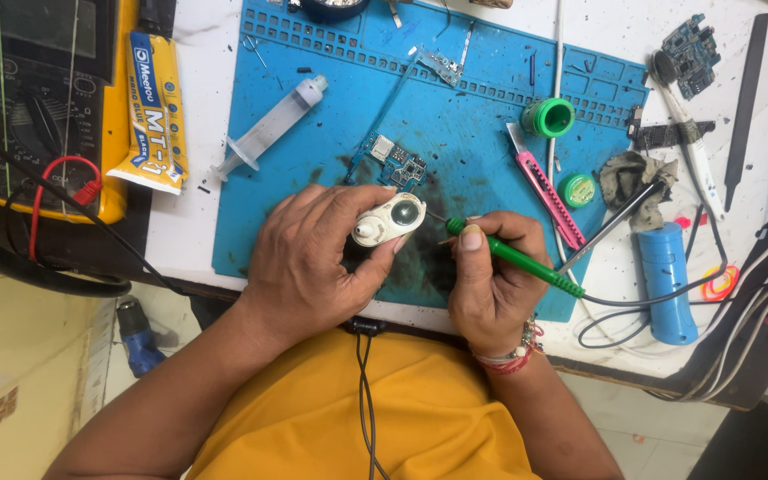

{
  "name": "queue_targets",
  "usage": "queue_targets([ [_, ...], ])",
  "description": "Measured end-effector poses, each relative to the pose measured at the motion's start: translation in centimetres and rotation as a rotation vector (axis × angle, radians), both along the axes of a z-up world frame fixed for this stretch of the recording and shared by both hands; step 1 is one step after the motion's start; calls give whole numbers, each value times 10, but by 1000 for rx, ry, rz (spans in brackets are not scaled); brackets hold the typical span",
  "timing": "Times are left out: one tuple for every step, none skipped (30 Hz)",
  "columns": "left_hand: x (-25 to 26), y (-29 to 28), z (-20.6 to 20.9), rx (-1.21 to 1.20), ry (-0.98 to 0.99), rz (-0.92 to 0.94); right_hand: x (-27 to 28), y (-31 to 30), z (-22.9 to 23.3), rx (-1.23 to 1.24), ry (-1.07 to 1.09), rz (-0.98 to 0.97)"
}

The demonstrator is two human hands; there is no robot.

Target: The person uses a hot air rework station and tweezers to remove a component from a small circuit board. They then apply a liquid from a syringe to the board and use a cloth to wipe the area. The person also uses a screwdriver to adjust a white plastic component and a soldering iron to work on the circuit board.

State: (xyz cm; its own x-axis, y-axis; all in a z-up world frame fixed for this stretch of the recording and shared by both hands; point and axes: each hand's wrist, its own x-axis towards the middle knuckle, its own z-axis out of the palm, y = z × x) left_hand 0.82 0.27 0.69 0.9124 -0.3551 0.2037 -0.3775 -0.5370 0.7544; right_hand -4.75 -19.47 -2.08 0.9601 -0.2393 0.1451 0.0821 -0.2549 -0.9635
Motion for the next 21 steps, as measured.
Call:
queue_targets([
  [0, 0, 0, 1, -2, 0, 1, 0, 0, -18, -6, 6],
  [0, 0, 0, -1, 3, -3, 1, 0, 0, -27, -11, 10],
  [0, 0, -1, -2, 8, -7, 2, 0, 1, -37, -16, 15],
  [0, 0, -1, -4, 14, -12, 2, 0, 1, -46, -20, 19],
  [0, 0, -1, -2, 12, -11, 2, 0, 1, -50, -18, 18],
  [0, 0, -1, 0, 9, -10, 2, 0, 1, -54, -17, 17],
  [0, 0, -1, 1, 7, -9, 2, 0, 0, -57, -16, 17],
  [0, 0, -1, 0, 7, -9, 2, 0, 1, -48, -7, 12],
  [0, 0, -1, -1, 6, -9, 1, 0, 1, -39, 0, 7],
  [0, 0, -1, -2, 5, -8, 1, 0, 1, -29, 8, 2],
  [0, 0, -1, -1, 4, -5, 2, 0, 1, -38, 0, 6],
  [0, 0, -1, 1, 3, -2, 2, 0, 1, -47, -7, 10],
  [0, -1, -1, 1, 2, 0, 2, 0, 1, -57, -14, 14],
  [0, -1, -1, 0, 3, -2, 2, 0, 1, -48, -11, 14],
  [0, 0, 0, 0, 4, -3, 2, 0, 2, -38, -9, 15],
  [0, 0, 0, -1, 5, -4, 3, 1, 2, -28, -7, 16],
  [0, 0, 0, 0, 6, -3, 3, 1, 2, -49, -11, 15],
  [0, 0, 0, 0, 8, -2, 3, 0, 2, -70, -16, 15],
  [0, 0, 0, -1, 9, -2, 3, 0, 3, -91, -21, 14],
  [0, 0, 0, -1, 10, -2, 3, 0, 3, -89, -19, 12],
  [0, 0, 0, 0, 9, -2, 3, 0, 3, -85, -18, 10],
])
